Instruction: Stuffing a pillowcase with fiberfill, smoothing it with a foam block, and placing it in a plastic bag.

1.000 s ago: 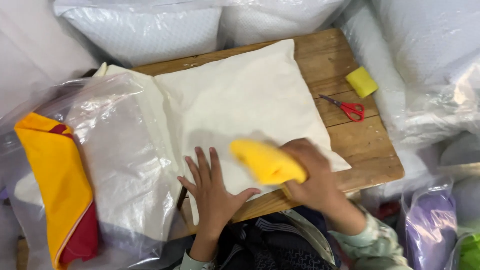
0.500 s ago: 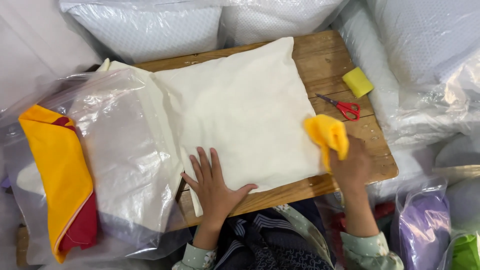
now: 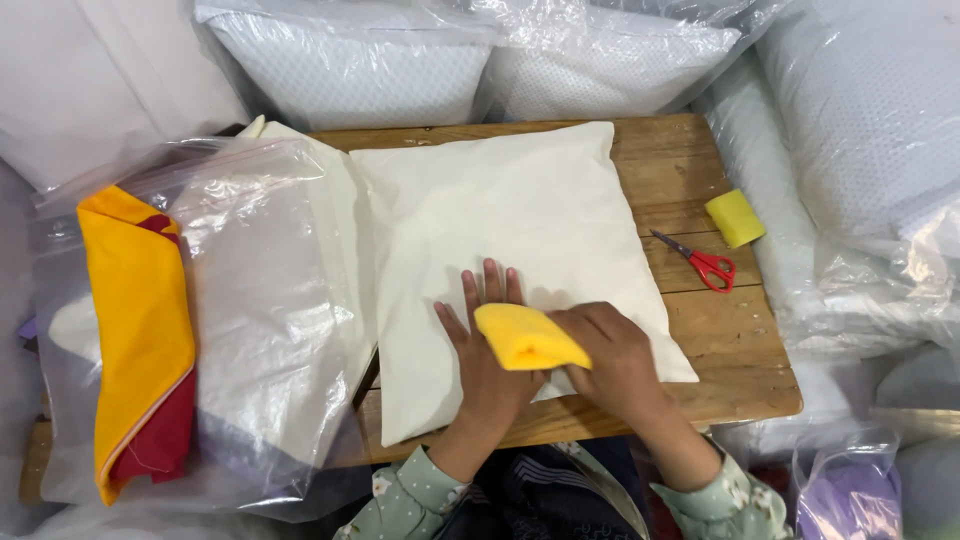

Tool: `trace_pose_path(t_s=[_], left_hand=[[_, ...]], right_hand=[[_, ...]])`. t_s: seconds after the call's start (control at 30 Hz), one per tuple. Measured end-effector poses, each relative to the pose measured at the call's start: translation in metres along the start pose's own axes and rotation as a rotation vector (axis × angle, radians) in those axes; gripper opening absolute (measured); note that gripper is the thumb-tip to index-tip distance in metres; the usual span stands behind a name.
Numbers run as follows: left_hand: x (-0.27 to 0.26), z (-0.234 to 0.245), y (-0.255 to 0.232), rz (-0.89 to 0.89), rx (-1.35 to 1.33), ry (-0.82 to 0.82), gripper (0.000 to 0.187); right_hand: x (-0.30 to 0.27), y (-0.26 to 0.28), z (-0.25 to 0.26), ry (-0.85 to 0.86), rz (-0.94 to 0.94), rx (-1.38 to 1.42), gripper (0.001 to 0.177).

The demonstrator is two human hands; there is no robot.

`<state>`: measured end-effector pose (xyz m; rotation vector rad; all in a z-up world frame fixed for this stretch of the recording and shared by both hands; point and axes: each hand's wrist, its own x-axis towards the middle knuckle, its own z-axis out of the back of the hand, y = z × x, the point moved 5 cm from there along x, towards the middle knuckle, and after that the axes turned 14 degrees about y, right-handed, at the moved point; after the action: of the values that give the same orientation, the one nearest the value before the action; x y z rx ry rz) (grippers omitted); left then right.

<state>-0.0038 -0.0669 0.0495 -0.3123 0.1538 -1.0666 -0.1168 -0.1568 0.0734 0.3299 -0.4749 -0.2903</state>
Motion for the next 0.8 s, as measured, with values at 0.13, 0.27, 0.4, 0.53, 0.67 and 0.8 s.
trace_pose_path(t_s=[0.13, 0.27, 0.4, 0.53, 0.67, 0.8], left_hand=[[-0.008, -0.055, 0.009, -0.076, 0.171, -0.218, 0.079], [-0.014, -0.04, 0.005, -0.074, 0.12, -0.288, 0.073], [-0.016, -0.04, 0.008, -0.003, 0.222, -0.225, 0.085], [-0.016, -0.051, 0.008, -0.021, 0.12, -0.308, 0.076], [0.0, -0.064, 0.002, 0.084, -0.297, 0.098, 0.069], [-0.016, -0.036, 0.004, -0.08, 0.008, -0.34, 0.07]], right_hand=[[0.028, -0.112, -0.059, 0.171, 0.033, -0.349, 0.044], [0.069, -0.212, -0.021, 0.163, -0.341, -0.372, 0.047], [0.088, -0.204, 0.034, -0.169, -0.355, -0.262, 0.041], [0.081, -0.084, 0.016, 0.032, 0.037, -0.215, 0.056], [0.068, 0.034, -0.024, 0.423, 0.625, -0.013, 0.026], [0.105, -0.041, -0.075, 0.345, 0.598, -0.177, 0.044]])
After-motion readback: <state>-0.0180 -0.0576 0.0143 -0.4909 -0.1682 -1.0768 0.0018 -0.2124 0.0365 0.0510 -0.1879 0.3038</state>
